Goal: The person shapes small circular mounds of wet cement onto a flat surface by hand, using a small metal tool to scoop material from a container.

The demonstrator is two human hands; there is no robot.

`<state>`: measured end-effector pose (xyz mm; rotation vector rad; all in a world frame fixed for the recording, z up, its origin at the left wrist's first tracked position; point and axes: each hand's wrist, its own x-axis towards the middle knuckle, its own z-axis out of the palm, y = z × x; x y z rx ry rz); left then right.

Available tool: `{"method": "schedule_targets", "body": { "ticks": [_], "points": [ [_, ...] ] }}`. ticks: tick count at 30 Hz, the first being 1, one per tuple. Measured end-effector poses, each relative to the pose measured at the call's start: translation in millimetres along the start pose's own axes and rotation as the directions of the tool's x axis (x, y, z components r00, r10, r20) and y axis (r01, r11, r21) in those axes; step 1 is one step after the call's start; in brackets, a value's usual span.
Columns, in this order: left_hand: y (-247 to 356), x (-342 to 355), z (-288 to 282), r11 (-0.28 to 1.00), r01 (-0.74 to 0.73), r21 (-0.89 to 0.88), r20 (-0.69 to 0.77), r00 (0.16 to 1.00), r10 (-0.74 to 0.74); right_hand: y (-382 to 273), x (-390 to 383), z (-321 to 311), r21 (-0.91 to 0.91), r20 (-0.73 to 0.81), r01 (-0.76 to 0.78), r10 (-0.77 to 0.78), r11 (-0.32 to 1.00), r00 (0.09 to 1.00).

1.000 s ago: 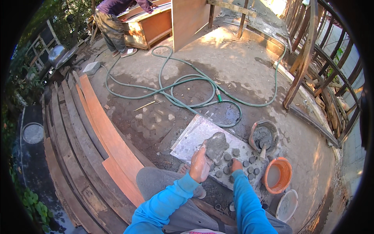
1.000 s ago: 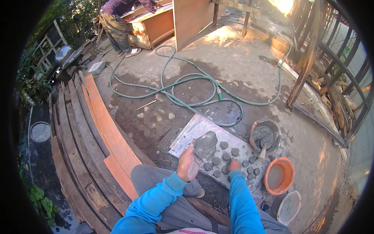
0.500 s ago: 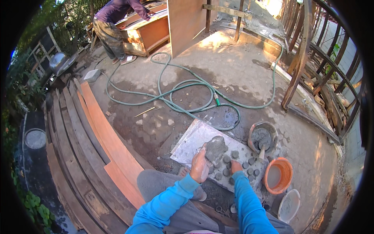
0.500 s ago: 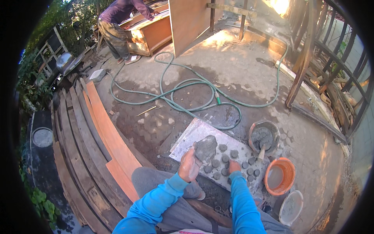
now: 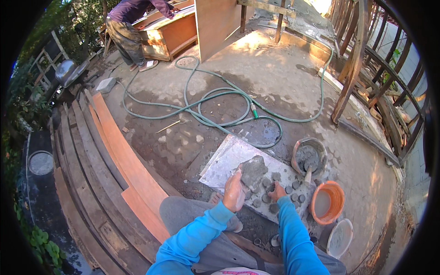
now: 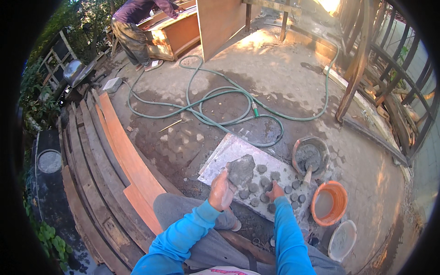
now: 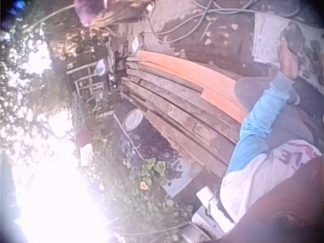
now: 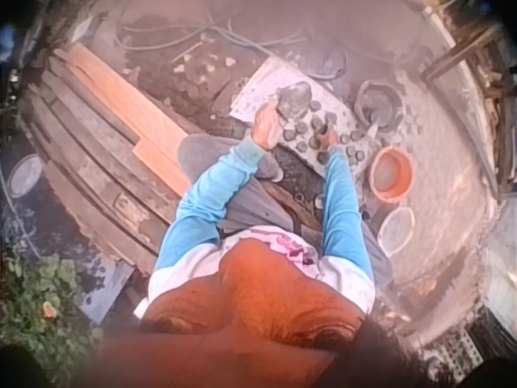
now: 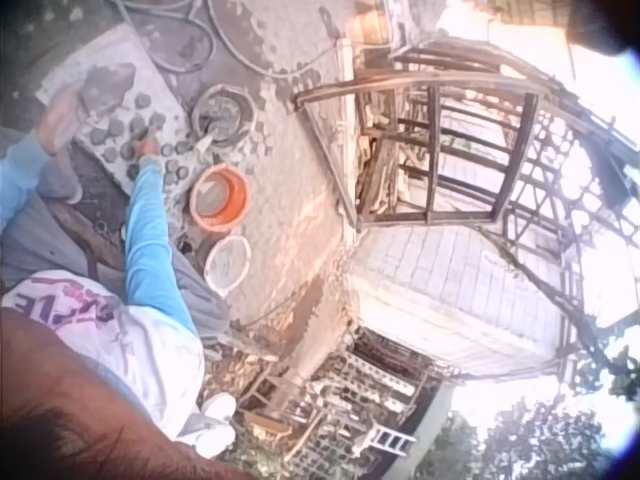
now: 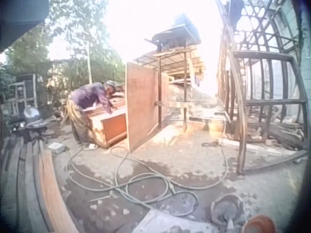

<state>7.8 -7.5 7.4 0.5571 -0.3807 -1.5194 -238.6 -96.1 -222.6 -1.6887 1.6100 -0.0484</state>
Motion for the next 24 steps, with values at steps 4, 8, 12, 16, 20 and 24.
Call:
{"method": "schedule_targets", "body": {
  "ticks": [4, 8, 12, 16, 20, 24],
  "points": [
    [2.6, 3.0, 6.7, 0.997, 0.056, -0.043, -0.074, 0.996, -0.059, 8.6, 9.0, -0.9, 0.181, 0.047, -0.014, 0.006, 0.983, 0.999],
    [-1.1, -2.5, 1.1, 0.997, 0.066, -0.042, -0.094, 0.993, -0.070, 12.9, 7.8, 5.5, 0.117, 0.086, -0.073, 0.063, 0.990, 0.994],
    [-2.5, 4.1, 1.8, 0.996, 0.077, -0.040, -0.131, 0.988, -0.082, 16.2, 8.8, 1.5, -0.102, 0.031, -0.118, 0.122, 0.988, 0.992],
    [1.5, 1.2, 4.3, 1.000, -0.011, 0.008, 0.021, 1.000, 0.011, -6.7, -2.6, -5.0, -0.231, -0.041, -0.139, 0.133, 0.963, 0.990],
    [4.4, -5.2, 3.7, 0.999, 0.030, 0.036, -0.072, 0.997, -0.027, -16.0, -2.0, -8.3, -0.272, -0.066, -0.182, 0.171, 0.945, 0.983],
    [5.3, -0.9, 3.8, 0.998, 0.042, 0.037, -0.082, 0.996, -0.038, -5.3, -0.9, -7.1, -0.331, -0.102, -0.105, 0.075, 0.938, 0.992]
  ]
}}
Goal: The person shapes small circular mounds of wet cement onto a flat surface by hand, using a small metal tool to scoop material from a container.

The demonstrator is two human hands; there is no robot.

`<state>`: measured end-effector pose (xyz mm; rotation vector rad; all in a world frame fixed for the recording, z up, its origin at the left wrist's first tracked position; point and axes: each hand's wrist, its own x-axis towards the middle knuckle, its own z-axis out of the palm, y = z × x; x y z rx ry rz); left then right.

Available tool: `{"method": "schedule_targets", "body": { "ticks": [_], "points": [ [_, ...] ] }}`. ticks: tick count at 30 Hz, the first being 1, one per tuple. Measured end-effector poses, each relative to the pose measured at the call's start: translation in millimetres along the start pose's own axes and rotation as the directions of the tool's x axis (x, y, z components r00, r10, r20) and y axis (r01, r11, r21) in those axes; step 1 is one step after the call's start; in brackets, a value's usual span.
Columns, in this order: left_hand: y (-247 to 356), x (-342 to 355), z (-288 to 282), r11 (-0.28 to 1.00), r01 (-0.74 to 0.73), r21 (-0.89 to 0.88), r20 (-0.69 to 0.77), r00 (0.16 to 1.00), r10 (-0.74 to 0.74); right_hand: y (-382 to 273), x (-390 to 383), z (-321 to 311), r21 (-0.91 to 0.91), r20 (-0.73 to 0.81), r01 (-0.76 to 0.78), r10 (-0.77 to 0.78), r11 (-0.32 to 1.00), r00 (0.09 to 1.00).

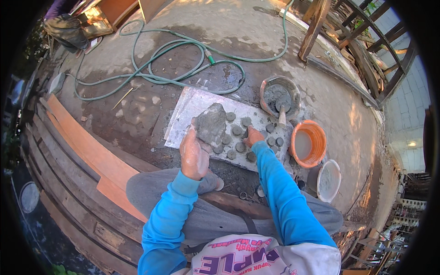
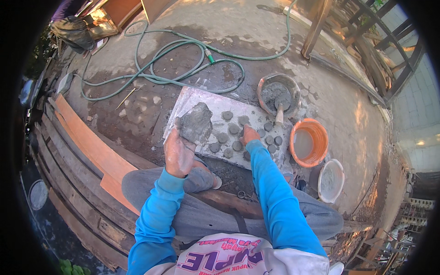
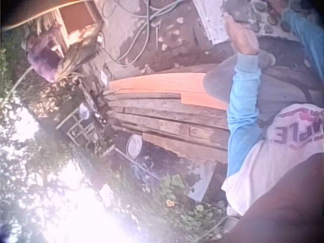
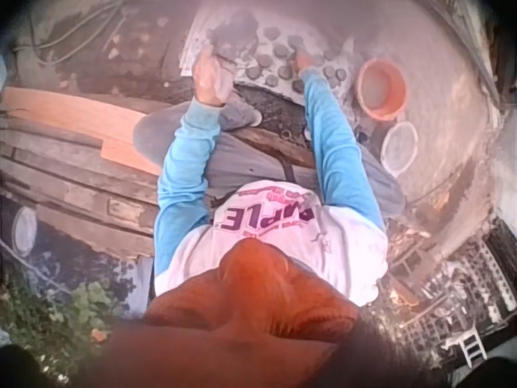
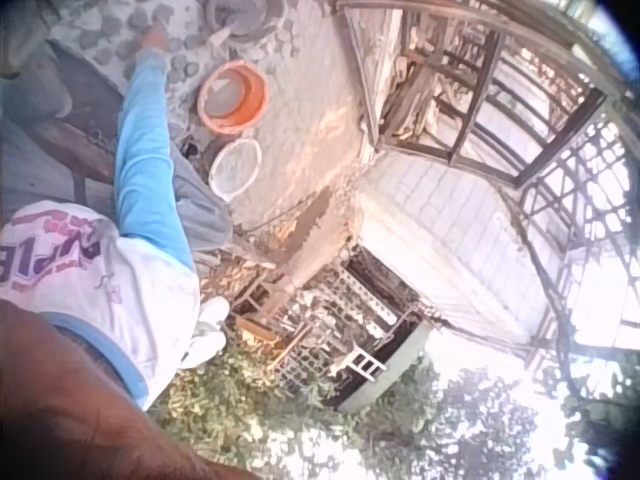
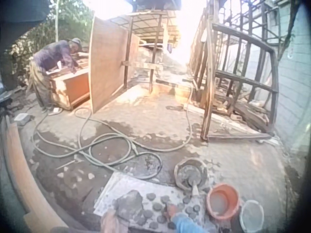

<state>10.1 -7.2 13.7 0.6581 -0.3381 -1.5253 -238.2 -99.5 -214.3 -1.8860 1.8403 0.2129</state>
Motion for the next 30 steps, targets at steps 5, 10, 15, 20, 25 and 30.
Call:
{"method": "schedule_targets", "body": {
  "ticks": [5, 10, 15, 20, 25, 30],
  "points": [
    [3.4, 1.9, 4.5, 1.000, 0.009, -0.003, -0.058, 0.998, -0.009, 4.6, -1.0, 2.6, 0.005, -0.012, 0.023, -0.023, 1.000, 1.000],
    [12.6, 0.0, -1.3, 0.997, -0.067, -0.047, -0.074, 0.995, 0.064, -7.0, -8.2, -18.5, 0.254, 0.065, -0.001, -0.016, 0.967, 0.998],
    [15.5, 2.1, 5.7, 0.998, -0.029, -0.049, -0.115, 0.993, 0.023, 20.1, -2.4, -14.7, 0.677, 0.066, -0.024, -0.028, 0.735, 0.997],
    [18.2, 2.3, 1.0, 0.996, -0.055, -0.067, -0.061, 0.997, 0.051, -5.8, -11.0, -48.8, 0.779, 0.031, 0.028, -0.084, 0.627, 0.996],
    [34.9, 4.5, 13.7, 0.988, -0.117, -0.098, -0.074, 0.991, 0.110, -65.8, -13.3, -74.2, 0.311, -0.168, 0.348, -0.309, 0.884, 0.936],
    [53.7, 9.2, 11.7, 0.971, -0.206, -0.119, -0.085, 0.977, 0.196, -112.5, 8.0, -70.9, -0.081, -0.116, 0.439, -0.446, 0.895, 0.888]
  ]
}}
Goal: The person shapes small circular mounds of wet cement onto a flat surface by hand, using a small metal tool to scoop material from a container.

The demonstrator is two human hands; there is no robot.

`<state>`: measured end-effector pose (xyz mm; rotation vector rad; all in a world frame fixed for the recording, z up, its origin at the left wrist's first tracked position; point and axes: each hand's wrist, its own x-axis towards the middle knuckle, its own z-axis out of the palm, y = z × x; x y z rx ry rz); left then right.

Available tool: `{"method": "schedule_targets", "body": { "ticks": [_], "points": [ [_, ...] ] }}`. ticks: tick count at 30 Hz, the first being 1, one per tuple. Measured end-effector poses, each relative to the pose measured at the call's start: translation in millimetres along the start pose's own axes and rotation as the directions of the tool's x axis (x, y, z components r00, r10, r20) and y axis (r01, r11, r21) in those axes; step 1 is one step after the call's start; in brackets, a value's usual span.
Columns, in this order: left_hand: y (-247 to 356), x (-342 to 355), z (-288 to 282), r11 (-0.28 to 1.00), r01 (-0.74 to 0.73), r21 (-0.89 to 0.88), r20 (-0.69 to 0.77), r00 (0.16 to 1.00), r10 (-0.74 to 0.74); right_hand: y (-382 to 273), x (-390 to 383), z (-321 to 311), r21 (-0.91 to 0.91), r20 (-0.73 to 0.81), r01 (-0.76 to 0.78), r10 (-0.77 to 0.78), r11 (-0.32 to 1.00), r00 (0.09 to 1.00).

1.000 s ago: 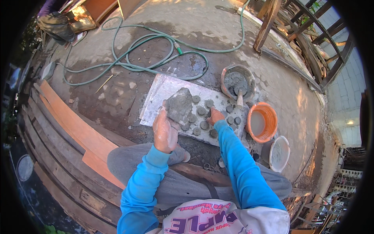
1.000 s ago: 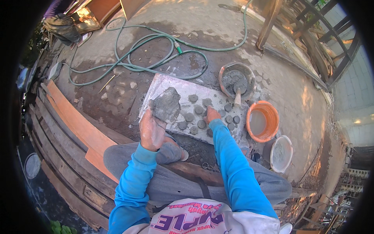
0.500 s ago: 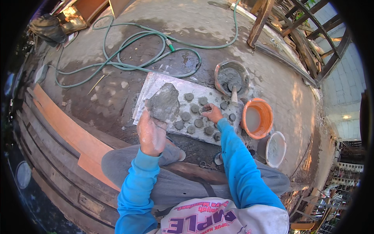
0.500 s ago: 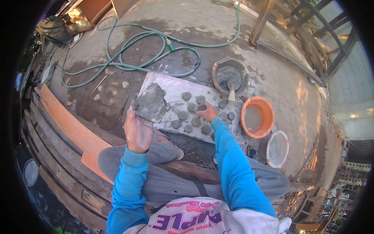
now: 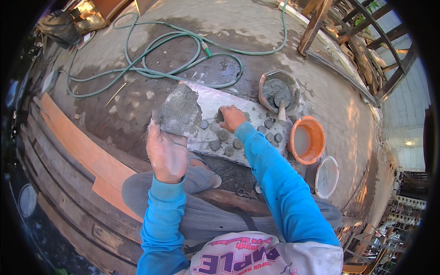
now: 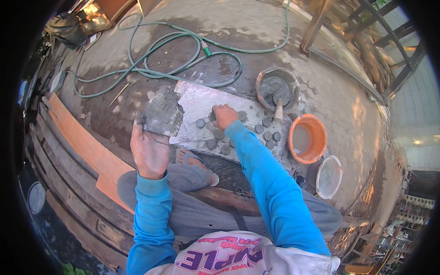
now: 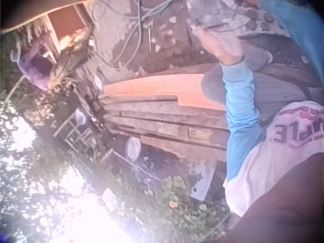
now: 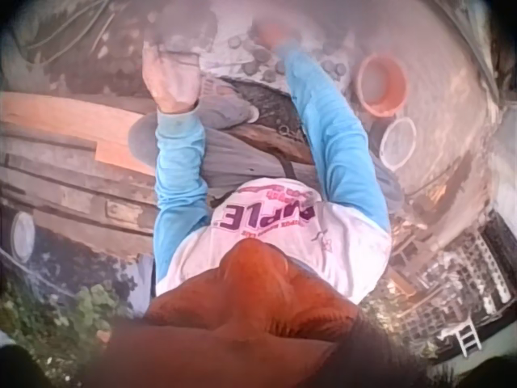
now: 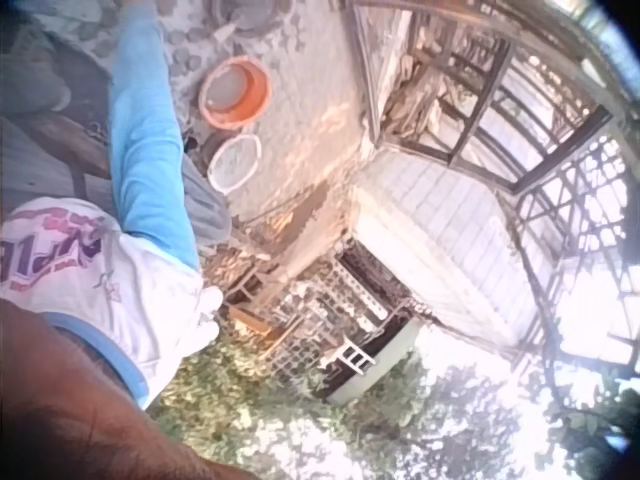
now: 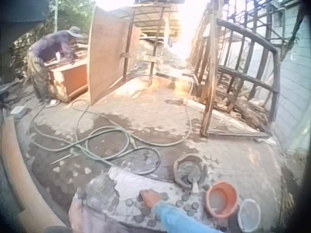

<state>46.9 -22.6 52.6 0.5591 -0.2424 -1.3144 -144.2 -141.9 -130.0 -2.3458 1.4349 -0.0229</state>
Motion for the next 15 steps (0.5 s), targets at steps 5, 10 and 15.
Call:
{"method": "schedule_targets", "body": {
  "ticks": [5, 10, 15],
  "points": [
    [11.7, 3.8, -18.1, 0.995, -0.039, -0.093, 0.006, 0.999, 0.040, 2.6, 44.7, 29.5, 0.039, 0.215, -0.132, 0.120, 0.991, 0.969],
    [15.6, 3.5, -13.6, 0.992, -0.039, -0.119, 0.002, 0.999, 0.040, 21.4, 62.1, 31.0, 0.298, 0.564, -0.489, 0.262, 0.820, 0.783],
    [19.2, 3.2, -14.0, 0.991, -0.045, -0.125, 0.031, 0.998, 0.049, 37.1, 57.6, 35.6, 0.547, 0.622, -0.566, 0.153, 0.617, 0.768]
  ]
}}
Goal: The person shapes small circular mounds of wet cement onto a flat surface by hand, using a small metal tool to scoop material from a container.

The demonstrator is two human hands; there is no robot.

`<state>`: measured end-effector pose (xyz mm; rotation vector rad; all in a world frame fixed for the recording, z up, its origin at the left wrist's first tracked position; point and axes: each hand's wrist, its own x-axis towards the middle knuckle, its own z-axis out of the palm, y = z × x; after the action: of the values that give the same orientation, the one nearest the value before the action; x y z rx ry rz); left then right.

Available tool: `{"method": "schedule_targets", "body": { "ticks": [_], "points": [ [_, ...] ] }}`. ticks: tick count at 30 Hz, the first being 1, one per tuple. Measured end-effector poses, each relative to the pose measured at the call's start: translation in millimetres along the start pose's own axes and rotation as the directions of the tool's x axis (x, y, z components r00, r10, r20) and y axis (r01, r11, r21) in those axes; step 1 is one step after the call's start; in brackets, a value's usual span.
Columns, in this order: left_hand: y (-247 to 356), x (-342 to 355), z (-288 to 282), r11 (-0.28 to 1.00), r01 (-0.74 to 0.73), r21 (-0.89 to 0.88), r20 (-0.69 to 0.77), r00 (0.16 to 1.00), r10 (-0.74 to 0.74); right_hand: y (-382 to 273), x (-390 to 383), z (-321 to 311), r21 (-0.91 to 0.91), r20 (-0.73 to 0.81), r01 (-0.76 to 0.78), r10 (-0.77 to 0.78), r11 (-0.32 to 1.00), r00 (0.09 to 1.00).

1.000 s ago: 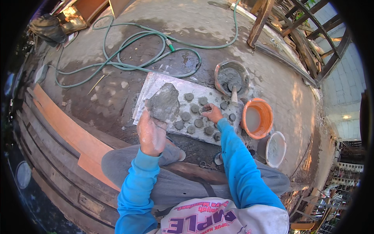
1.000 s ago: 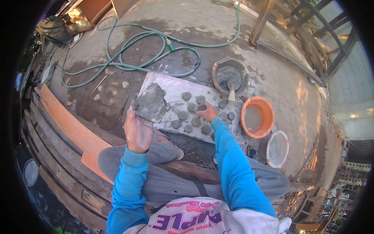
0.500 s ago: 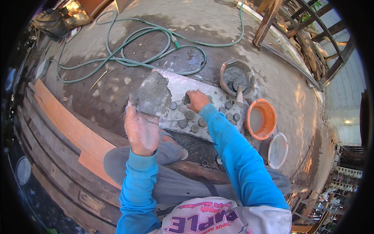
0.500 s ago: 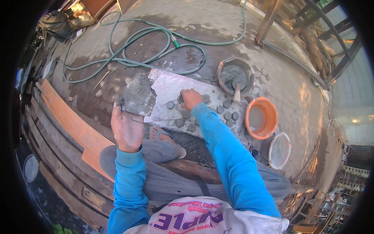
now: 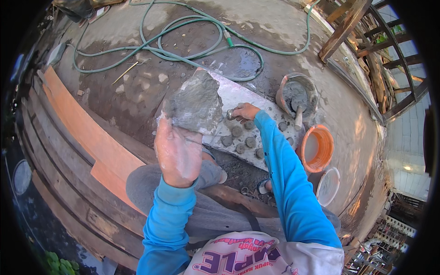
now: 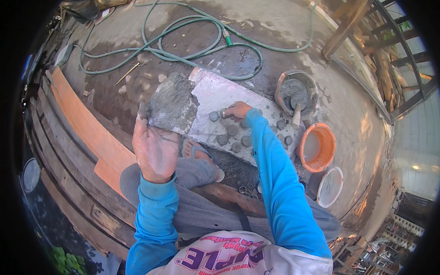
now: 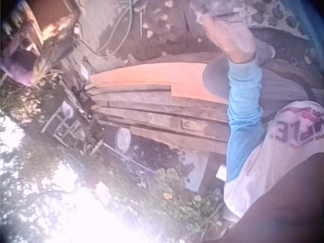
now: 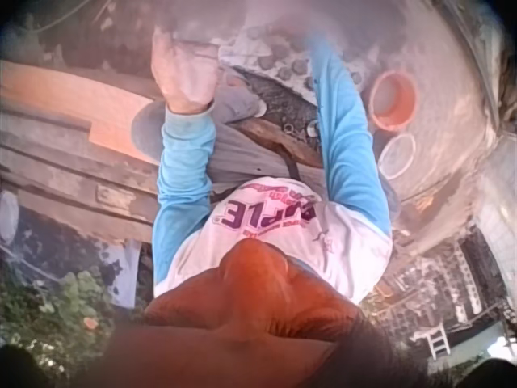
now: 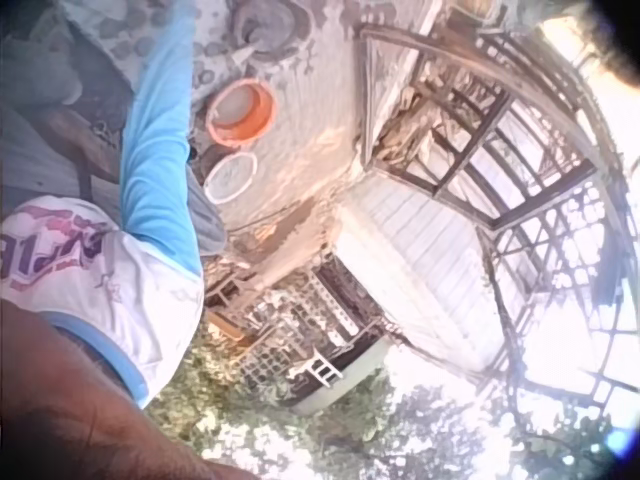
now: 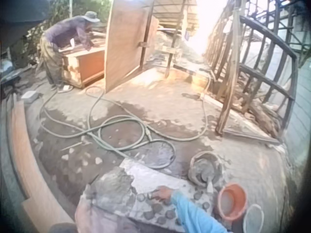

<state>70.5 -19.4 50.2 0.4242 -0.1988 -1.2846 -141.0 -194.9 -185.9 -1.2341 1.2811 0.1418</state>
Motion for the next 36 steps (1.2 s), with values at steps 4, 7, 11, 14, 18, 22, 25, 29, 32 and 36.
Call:
{"method": "schedule_targets", "body": {
  "ticks": [4, 7, 11, 14, 18, 22, 25, 29, 32, 36],
  "points": [
    [2.4, -1.2, -8.1, 0.998, 0.011, -0.056, 0.062, 0.998, -0.007, -4.0, 4.5, 1.3, -0.084, -0.023, -0.016, 0.014, 0.996, 1.000],
    [0.6, -0.2, -3.5, 0.999, 0.019, -0.046, 0.013, 1.000, -0.018, -1.7, 15.2, 2.5, -0.455, -0.153, 0.045, -0.128, 0.889, 0.980],
    [0.8, -1.3, -1.6, 0.999, 0.004, -0.035, -0.027, 1.000, -0.005, -6.0, 18.8, 20.4, -0.644, -0.261, -0.005, -0.213, 0.765, 0.941],
    [1.1, -2.6, -5.2, 0.999, 0.013, -0.044, -0.035, 0.999, -0.014, -11.6, 20.5, 32.5, -0.719, -0.270, -0.062, -0.196, 0.692, 0.943],
    [1.9, -4.5, -3.6, 1.000, 0.014, -0.025, -0.011, 1.000, -0.015, -6.9, 28.3, 42.4, -0.773, -0.275, -0.066, -0.239, 0.632, 0.931],
    [2.5, -6.3, -5.0, 0.998, -0.027, 0.064, 0.041, 0.999, 0.025, 1.0, 38.3, 49.2, -0.770, -0.295, -0.050, -0.286, 0.636, 0.912],
    [3.6, -0.5, 9.3, 0.995, 0.060, 0.075, -0.159, 0.986, -0.048, 8.2, 42.5, 40.3, -0.793, -0.287, -0.028, -0.332, 0.609, 0.898],
    [2.5, -7.3, -8.9, 0.990, -0.052, 0.129, 0.047, 0.998, 0.046, -1.3, 37.2, 42.3, -0.815, -0.258, -0.039, -0.301, 0.578, 0.918],
    [2.2, -5.4, -2.0, 0.994, -0.028, 0.110, -0.006, 1.000, 0.029, 1.1, 39.4, 43.8, -0.832, -0.302, -0.059, -0.361, 0.551, 0.882],
    [3.7, -4.3, -6.1, 0.996, 0.050, 0.072, -0.079, 0.996, -0.044, 0.8, 48.1, 42.6, -0.811, -0.384, -0.102, -0.394, 0.576, 0.835]
  ]
}}
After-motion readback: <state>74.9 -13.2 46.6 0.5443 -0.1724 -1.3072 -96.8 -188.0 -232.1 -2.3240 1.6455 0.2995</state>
